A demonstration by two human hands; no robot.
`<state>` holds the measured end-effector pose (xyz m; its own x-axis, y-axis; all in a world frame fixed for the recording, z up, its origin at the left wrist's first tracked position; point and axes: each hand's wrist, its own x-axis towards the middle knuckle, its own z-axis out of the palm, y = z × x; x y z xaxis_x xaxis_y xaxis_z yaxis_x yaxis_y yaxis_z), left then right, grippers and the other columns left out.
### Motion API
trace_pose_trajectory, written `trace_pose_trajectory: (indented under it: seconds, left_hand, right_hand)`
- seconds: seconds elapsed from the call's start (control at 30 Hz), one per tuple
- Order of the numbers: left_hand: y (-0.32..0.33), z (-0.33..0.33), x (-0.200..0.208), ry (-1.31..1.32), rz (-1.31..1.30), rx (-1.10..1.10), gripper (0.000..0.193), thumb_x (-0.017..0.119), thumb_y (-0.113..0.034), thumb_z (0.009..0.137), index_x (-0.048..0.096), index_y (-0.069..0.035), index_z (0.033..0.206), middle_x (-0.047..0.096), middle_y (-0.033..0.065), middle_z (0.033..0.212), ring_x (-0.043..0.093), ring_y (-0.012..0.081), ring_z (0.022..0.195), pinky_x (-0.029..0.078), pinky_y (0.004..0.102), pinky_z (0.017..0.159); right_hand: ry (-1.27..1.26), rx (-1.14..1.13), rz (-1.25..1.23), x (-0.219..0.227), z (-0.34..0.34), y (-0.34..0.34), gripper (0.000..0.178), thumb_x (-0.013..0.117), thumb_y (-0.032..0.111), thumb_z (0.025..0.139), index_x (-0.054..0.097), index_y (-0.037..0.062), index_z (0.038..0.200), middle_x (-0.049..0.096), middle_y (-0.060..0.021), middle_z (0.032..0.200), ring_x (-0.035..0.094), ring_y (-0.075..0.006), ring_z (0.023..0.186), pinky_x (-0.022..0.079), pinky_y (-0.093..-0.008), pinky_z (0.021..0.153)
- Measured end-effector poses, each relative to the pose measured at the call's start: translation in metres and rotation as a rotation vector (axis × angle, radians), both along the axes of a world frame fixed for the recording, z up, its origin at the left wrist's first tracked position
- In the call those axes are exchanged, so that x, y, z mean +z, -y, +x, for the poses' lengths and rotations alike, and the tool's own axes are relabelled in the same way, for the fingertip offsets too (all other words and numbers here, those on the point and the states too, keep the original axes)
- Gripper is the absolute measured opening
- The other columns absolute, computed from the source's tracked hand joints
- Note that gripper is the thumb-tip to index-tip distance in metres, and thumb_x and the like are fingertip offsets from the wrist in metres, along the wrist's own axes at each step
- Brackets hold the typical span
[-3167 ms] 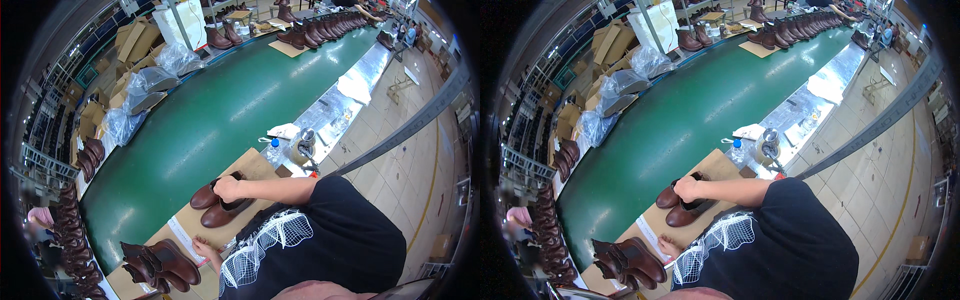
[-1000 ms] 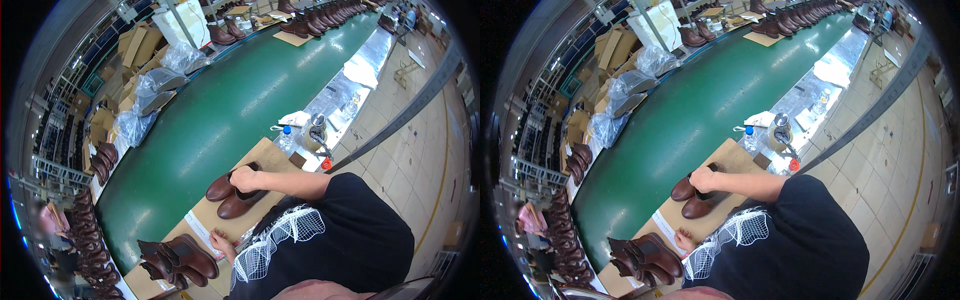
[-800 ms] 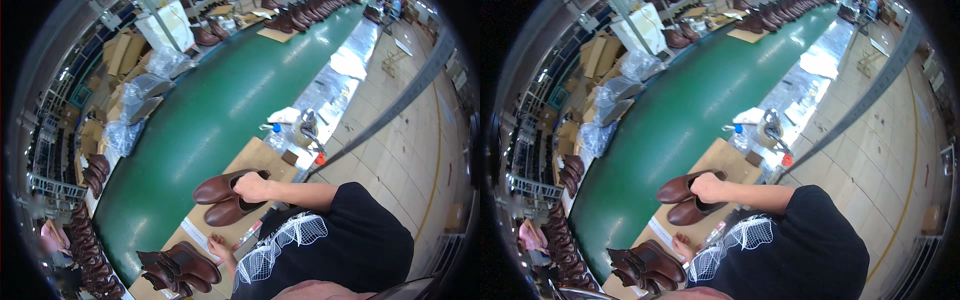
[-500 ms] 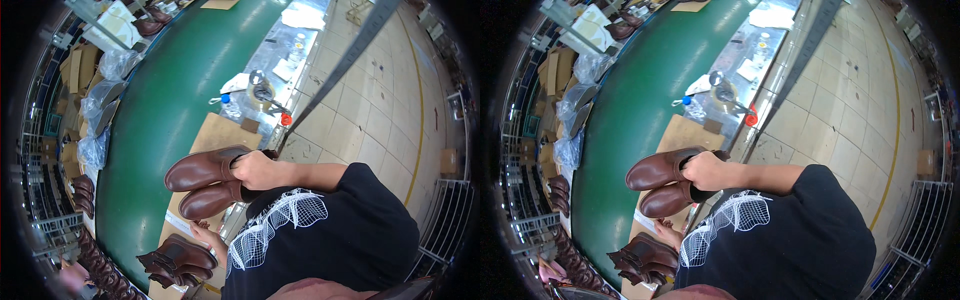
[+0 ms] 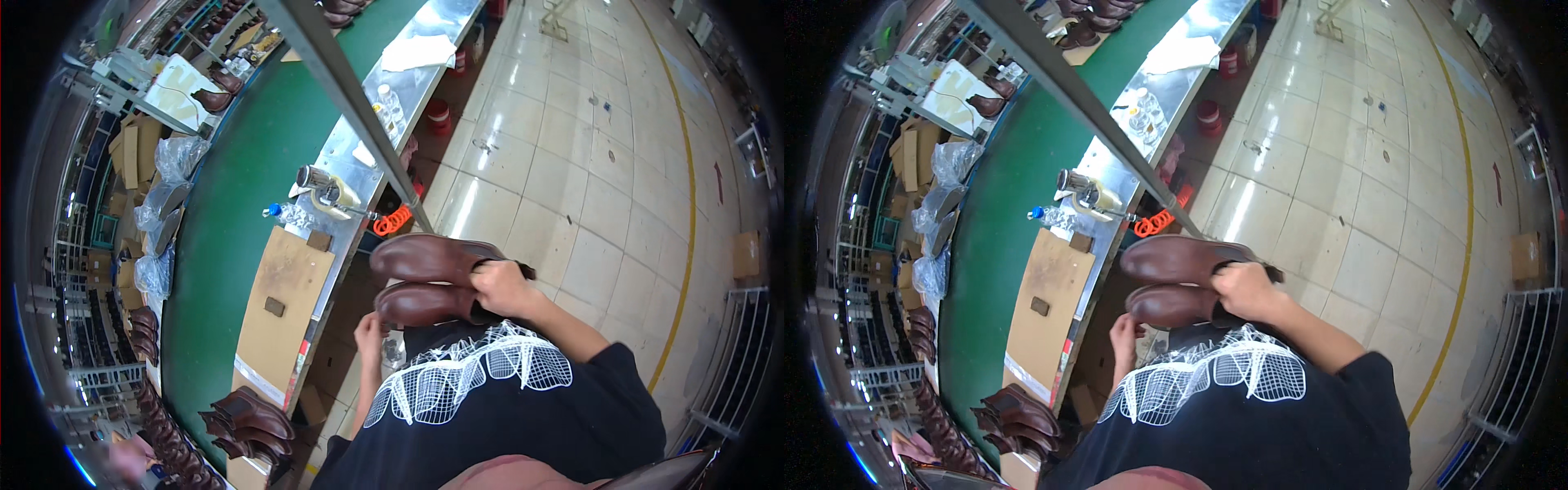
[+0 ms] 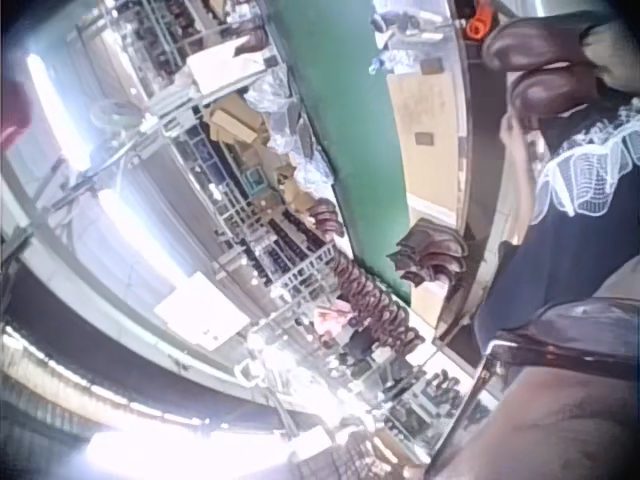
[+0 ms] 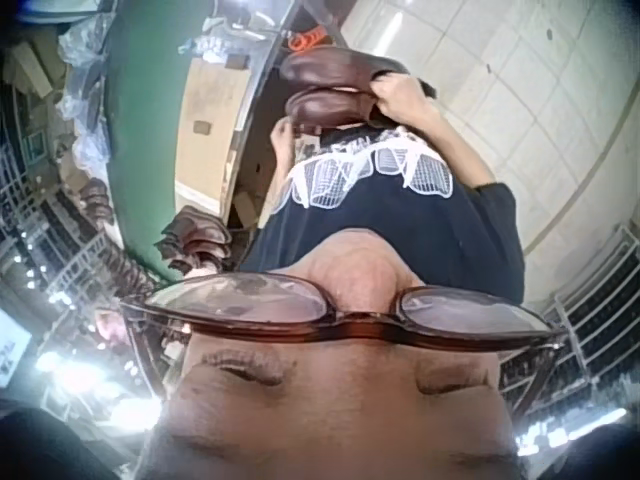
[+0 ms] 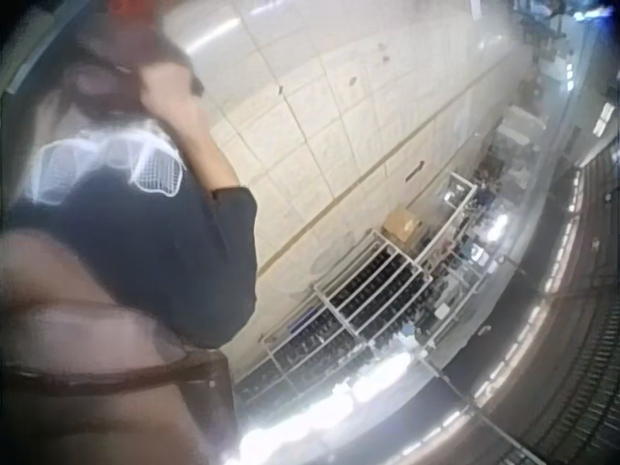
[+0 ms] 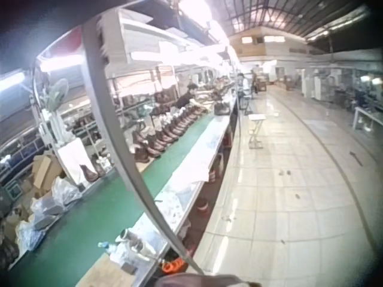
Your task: Cleaning and applying finish to manufactured leather boots at a workstation.
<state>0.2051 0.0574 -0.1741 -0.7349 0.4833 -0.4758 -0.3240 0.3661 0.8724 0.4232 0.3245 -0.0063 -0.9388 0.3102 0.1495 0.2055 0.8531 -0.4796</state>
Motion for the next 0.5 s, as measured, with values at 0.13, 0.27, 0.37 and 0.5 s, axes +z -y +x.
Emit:
trace_pose_trajectory:
  seconds: [0.13, 0.27, 0.37, 0.5]
  left_hand:
    - [-0.069, 0.071, -0.001, -0.168, 0.009, -0.267, 0.019, 0.065, -0.020, 0.093, 0.071, -0.004, 0.102, 0.069, 0.0019, 0.083, 0.062, 0.0079, 0.069, 0.050, 0.0244, 0.060]
    - [-0.127, 0.099, 0.017, -0.256, 0.017, -0.391, 0.019, 0.068, -0.018, 0.090, 0.071, -0.003, 0.100, 0.069, 0.0039, 0.083, 0.063, 0.0105, 0.069, 0.051, 0.0264, 0.061]
    - [-0.173, 0.098, 0.063, -0.580, 0.138, -0.473, 0.016, 0.072, -0.012, 0.085, 0.071, -0.003, 0.098, 0.065, 0.0097, 0.085, 0.066, 0.0187, 0.073, 0.053, 0.0305, 0.066]
    - [-0.249, 0.073, 0.201, -1.151, 0.420, -0.240, 0.018, 0.071, 0.001, 0.079, 0.068, -0.002, 0.096, 0.067, 0.0113, 0.097, 0.065, 0.0237, 0.091, 0.051, 0.0332, 0.081]
  right_hand:
    - [0.022, -0.201, 0.062, -0.017, 0.088, -0.043, 0.012, 0.065, 0.010, 0.058, 0.057, 0.0029, 0.064, 0.061, -0.0157, 0.069, 0.062, -0.0365, 0.069, 0.052, -0.0465, 0.063]
    - [0.051, -0.346, 0.089, -0.023, 0.147, -0.079, 0.007, 0.062, 0.009, 0.063, 0.058, 0.0025, 0.065, 0.062, -0.0177, 0.071, 0.064, -0.0373, 0.069, 0.052, -0.0464, 0.065]
    - [0.033, -0.446, 0.081, -0.033, 0.163, -0.107, 0.007, 0.062, 0.007, 0.064, 0.061, 0.0009, 0.066, 0.064, -0.0203, 0.071, 0.064, -0.0383, 0.069, 0.052, -0.0476, 0.064]
    - [-0.025, -0.513, 0.056, -0.046, 0.161, -0.164, 0.008, 0.063, 0.007, 0.064, 0.061, -0.0002, 0.065, 0.063, -0.0205, 0.069, 0.064, -0.0390, 0.067, 0.052, -0.0475, 0.062]
